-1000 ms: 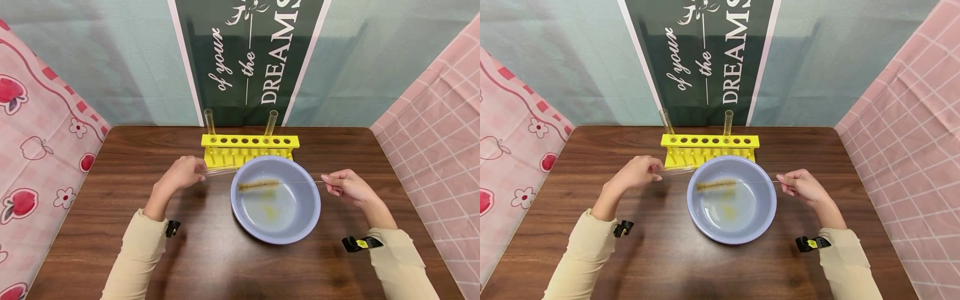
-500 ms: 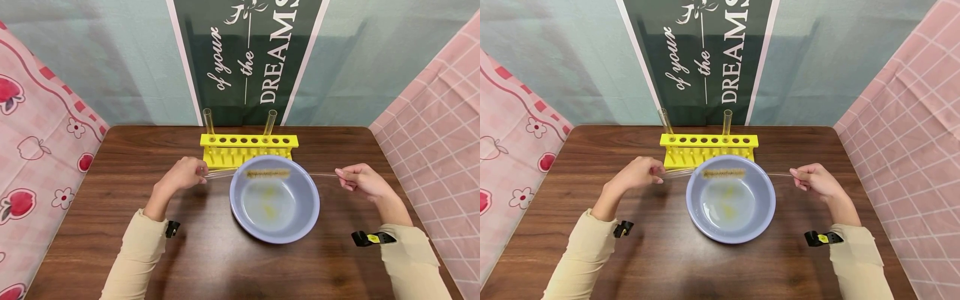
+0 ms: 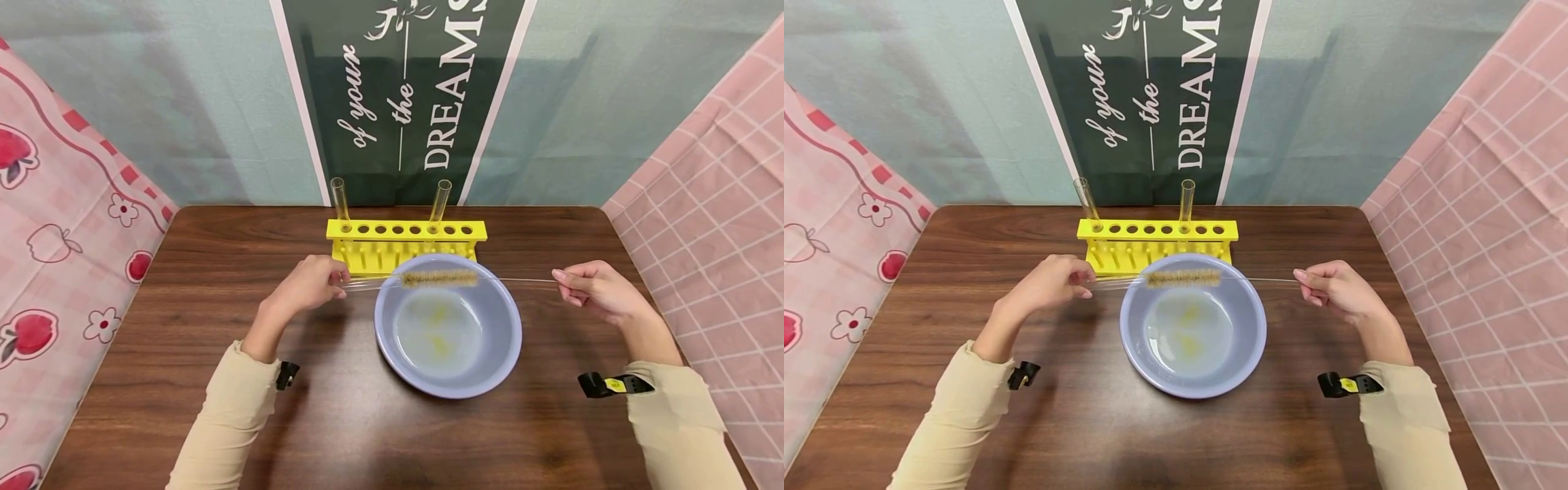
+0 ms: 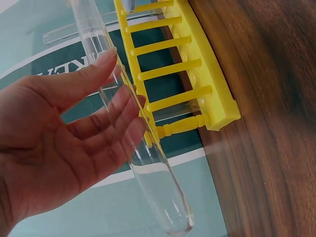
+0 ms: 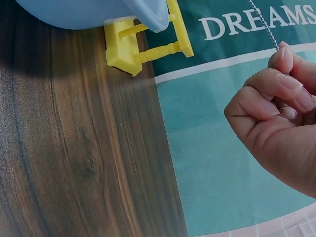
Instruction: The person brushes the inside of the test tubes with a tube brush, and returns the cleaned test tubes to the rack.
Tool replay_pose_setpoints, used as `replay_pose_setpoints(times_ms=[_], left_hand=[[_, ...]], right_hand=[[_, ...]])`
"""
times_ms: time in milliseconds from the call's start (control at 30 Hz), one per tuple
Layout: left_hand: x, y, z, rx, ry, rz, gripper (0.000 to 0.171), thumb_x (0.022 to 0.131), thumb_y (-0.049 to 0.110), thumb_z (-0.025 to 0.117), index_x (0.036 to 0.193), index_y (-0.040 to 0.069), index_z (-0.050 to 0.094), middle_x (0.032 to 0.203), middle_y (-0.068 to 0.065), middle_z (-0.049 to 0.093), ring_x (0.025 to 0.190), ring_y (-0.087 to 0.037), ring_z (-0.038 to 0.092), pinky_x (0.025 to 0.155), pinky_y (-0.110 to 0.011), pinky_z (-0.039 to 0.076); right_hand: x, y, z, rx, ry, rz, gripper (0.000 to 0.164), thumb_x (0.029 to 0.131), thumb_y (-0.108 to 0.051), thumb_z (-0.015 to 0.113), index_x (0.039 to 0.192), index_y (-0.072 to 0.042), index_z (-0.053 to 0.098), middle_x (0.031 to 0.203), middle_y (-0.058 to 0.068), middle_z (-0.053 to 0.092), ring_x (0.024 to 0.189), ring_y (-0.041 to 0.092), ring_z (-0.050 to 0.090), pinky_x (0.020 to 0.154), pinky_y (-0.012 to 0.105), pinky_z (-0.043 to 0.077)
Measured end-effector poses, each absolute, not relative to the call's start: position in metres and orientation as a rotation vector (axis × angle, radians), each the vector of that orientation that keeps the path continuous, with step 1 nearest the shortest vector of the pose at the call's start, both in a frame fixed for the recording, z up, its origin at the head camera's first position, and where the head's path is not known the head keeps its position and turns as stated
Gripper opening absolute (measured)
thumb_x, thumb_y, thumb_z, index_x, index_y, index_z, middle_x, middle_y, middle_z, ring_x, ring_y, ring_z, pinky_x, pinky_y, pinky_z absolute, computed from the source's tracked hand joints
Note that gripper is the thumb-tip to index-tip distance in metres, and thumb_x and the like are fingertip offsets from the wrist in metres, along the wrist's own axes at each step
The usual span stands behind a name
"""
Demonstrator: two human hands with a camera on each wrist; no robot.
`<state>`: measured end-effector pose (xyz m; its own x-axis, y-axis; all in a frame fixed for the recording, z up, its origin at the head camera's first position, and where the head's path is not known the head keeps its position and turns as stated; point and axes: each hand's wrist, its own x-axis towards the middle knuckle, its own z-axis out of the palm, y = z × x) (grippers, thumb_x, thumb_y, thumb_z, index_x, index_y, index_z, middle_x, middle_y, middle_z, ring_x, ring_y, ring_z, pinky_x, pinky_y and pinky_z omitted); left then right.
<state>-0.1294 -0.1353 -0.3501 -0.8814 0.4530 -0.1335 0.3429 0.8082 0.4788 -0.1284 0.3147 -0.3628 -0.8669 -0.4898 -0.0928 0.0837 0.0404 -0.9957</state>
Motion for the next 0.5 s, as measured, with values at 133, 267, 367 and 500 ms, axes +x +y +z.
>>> replay_pose_setpoints(times_ms=[133, 267, 367, 500], left_hand=[[-0.1288, -0.1334, -0.3524, 0.642, 2.773, 0.678, 0.012, 0.076, 0.008, 0.073, 0.087, 0.005, 0.066, 0.07, -0.002, 0.055, 0.068, -0.018, 0.051, 0.064, -0.033, 0.043], [-0.128, -0.1316, -0.3541, 0.646, 2.782, 0.684, 0.013, 0.076, 0.008, 0.073, 0.087, 0.004, 0.066, 0.069, -0.001, 0.055, 0.067, -0.017, 0.05, 0.063, -0.032, 0.043], [-0.1278, -0.131, -0.3555, 0.644, 2.791, 0.701, 0.012, 0.077, 0.008, 0.072, 0.085, 0.004, 0.066, 0.068, -0.002, 0.054, 0.066, -0.018, 0.049, 0.062, -0.032, 0.042], [-0.1279, -0.1304, -0.3573, 0.65, 2.824, 0.73, 0.009, 0.076, 0.007, 0.072, 0.082, 0.005, 0.065, 0.069, -0.001, 0.055, 0.066, -0.017, 0.049, 0.063, -0.033, 0.043]], right_hand=[[-0.1289, 0.3137, -0.3633, -0.399, 1.941, -1.857, 0.035, 0.094, 0.003, 0.041, 0.062, -0.001, 0.056, 0.054, 0.001, 0.043, 0.049, 0.022, 0.021, 0.045, 0.034, 0.013], [-0.1281, 0.313, -0.3639, -0.379, 1.969, -1.827, 0.035, 0.094, 0.001, 0.042, 0.062, 0.0, 0.055, 0.053, 0.001, 0.042, 0.048, 0.023, 0.022, 0.045, 0.035, 0.013], [-0.1276, 0.3124, -0.3643, -0.364, 1.979, -1.817, 0.034, 0.094, 0.0, 0.043, 0.062, 0.0, 0.055, 0.053, 0.0, 0.044, 0.048, 0.023, 0.022, 0.045, 0.036, 0.012], [-0.1271, 0.3115, -0.3641, -0.356, 1.985, -1.815, 0.034, 0.094, 0.0, 0.044, 0.062, 0.0, 0.056, 0.054, -0.002, 0.046, 0.048, 0.022, 0.022, 0.045, 0.035, 0.012]])
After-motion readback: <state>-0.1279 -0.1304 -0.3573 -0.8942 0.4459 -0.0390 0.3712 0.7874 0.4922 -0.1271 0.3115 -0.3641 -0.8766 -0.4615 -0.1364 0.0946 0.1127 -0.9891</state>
